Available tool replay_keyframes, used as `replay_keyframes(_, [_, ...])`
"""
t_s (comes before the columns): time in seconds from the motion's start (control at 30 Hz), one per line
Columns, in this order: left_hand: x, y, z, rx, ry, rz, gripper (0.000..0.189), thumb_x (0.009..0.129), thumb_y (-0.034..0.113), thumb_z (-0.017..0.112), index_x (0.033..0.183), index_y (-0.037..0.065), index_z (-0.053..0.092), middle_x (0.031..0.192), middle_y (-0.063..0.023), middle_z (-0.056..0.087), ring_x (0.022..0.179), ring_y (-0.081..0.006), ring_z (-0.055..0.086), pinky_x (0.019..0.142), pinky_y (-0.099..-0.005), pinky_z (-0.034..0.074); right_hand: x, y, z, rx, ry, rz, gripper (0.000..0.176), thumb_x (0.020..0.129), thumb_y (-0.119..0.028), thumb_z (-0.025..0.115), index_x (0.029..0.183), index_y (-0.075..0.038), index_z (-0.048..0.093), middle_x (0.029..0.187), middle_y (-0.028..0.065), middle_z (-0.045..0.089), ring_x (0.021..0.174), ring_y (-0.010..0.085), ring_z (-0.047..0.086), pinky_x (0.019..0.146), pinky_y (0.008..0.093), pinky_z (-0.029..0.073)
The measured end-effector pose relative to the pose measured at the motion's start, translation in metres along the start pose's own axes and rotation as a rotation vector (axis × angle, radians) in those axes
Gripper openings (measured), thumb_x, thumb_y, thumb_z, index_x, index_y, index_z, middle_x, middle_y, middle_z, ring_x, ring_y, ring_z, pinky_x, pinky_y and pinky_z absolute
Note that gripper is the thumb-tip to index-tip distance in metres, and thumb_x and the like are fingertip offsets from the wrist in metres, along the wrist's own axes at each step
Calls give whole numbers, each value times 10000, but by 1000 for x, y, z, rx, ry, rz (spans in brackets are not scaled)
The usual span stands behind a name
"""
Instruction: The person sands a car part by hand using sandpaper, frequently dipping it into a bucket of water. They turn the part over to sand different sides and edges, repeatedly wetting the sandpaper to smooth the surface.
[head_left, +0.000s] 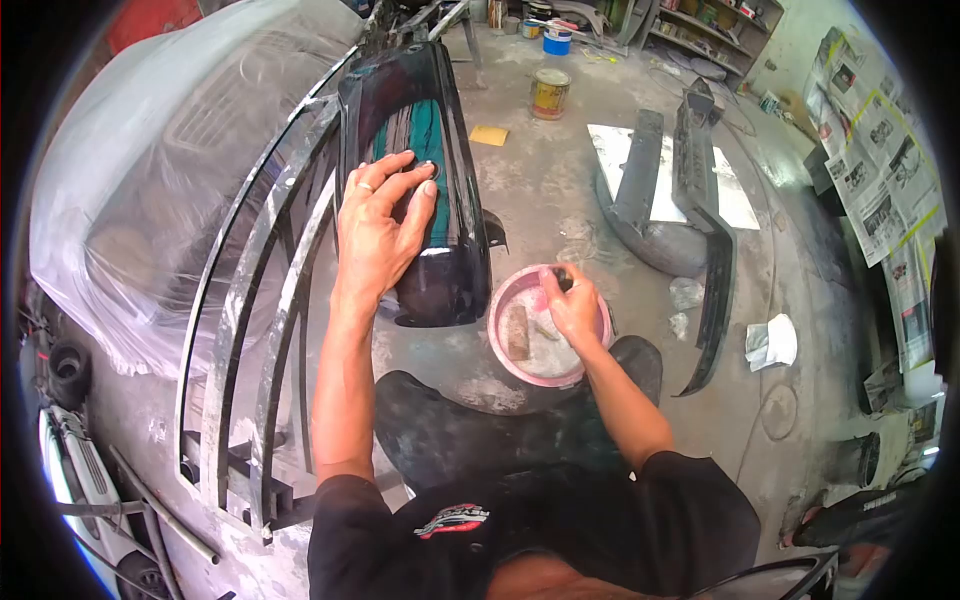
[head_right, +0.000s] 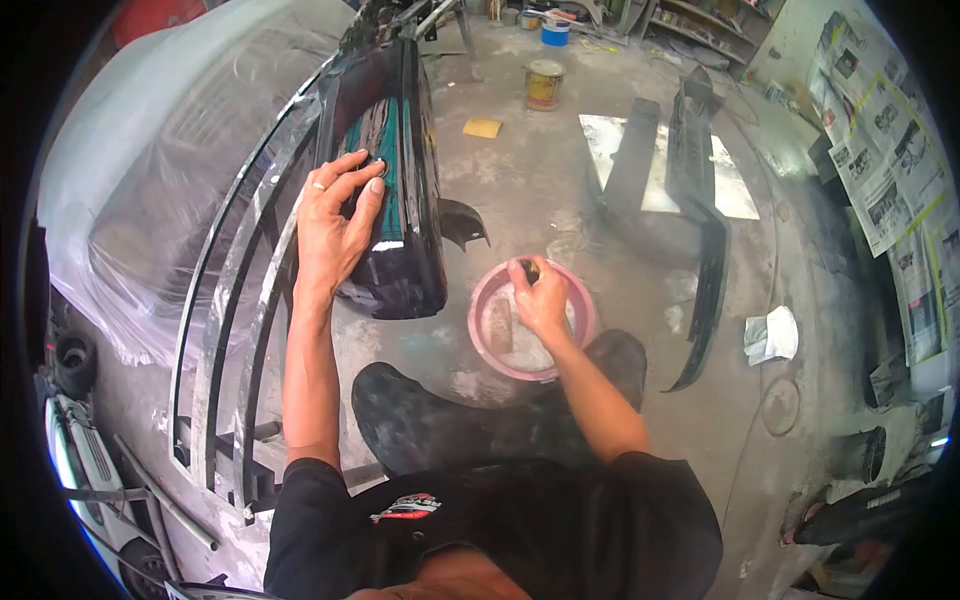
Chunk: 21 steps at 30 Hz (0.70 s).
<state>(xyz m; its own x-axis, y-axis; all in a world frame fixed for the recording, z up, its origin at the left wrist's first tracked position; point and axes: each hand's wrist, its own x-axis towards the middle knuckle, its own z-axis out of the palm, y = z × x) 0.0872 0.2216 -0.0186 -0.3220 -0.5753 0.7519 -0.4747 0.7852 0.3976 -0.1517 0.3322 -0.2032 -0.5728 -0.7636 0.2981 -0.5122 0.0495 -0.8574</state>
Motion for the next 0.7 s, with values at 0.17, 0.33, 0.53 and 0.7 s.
replay_keyframes(0.17, [-8,0,5,71,-84,-7,213,922,209,636,1076,67,677,1439,-153,515,1311,-365,476,1088,-451,376,-4,-143,-34,333,-56,-146,197,895,-145,721,1022,3,690,846,95,704,768,138,649,734,286,511])
replay_keyframes(0.33, [-5,0,1,124,-124,-10,306,929,320,622,1126,91,671,1559,-160,390,1481,-411,255,1169,-588,222,-8,-175,-18,457,-26,-261,132,887,-68,727,976,16,677,833,46,702,776,87,614,725,262,500])
replay_keyframes(0.53, [-5,-5,5,171,-125,46,330,901,353,628,1117,107,672,1556,-148,394,1464,-452,263,1150,-658,199,-16,-173,-6,360,-69,-174,118,897,-31,724,974,24,654,852,22,676,794,61,583,709,235,483])
replay_keyframes(0.7, [-9,-6,8,169,-114,35,352,886,376,625,1111,109,673,1524,-153,433,1428,-482,307,1146,-659,207,-36,-138,10,214,96,-441,120,867,-14,731,942,-2,639,787,118,624,679,206,593,630,315,465])
